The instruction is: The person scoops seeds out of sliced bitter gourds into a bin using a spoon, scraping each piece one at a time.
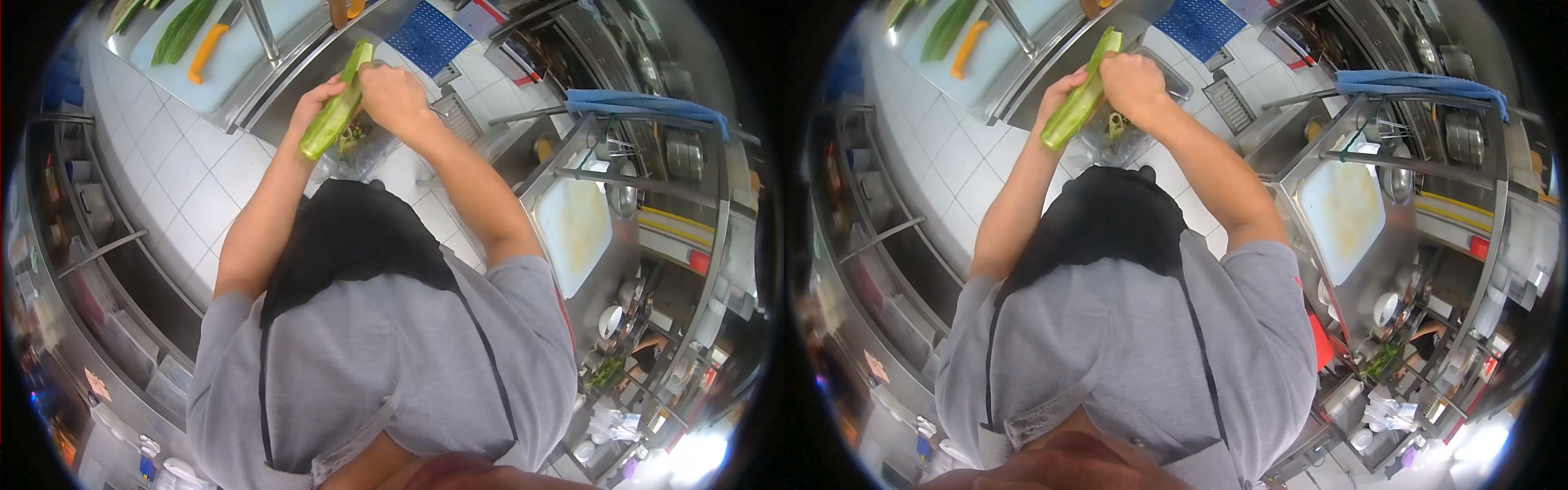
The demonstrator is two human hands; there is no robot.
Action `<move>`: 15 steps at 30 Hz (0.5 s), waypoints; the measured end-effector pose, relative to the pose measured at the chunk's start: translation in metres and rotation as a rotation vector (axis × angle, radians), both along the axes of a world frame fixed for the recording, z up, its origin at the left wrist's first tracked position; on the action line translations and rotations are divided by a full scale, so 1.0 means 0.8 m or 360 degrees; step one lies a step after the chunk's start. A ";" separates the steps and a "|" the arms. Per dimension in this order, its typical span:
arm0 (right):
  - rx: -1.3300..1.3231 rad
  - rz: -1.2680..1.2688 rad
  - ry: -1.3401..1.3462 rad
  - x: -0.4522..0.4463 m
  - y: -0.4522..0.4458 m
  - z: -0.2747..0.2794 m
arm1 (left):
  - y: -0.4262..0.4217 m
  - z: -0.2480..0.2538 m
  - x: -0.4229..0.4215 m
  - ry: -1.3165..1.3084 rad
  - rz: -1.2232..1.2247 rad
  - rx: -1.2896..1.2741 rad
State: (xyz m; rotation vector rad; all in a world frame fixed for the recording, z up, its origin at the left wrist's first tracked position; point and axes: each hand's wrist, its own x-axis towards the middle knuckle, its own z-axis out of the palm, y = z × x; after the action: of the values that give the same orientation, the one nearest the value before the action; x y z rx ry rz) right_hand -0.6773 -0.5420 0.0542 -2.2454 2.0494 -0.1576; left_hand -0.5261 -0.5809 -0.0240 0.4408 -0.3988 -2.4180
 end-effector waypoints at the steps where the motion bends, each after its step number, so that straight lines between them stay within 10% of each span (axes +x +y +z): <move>1: 0.0034 0.0051 0.0006 0.011 0.009 0.004 | -0.010 -0.004 0.004 -0.0099 -0.0069 -0.0045; 15: -0.0168 -0.0021 0.0090 -0.019 -0.020 0.002 | -0.021 0.027 -0.018 -0.0359 -0.0002 -0.0230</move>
State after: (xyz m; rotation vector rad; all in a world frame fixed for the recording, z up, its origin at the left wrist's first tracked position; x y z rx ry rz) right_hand -0.6924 -0.5577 0.0558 -2.3232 2.1330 -0.2106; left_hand -0.5409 -0.5980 -0.0022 0.6503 -0.6669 -2.3280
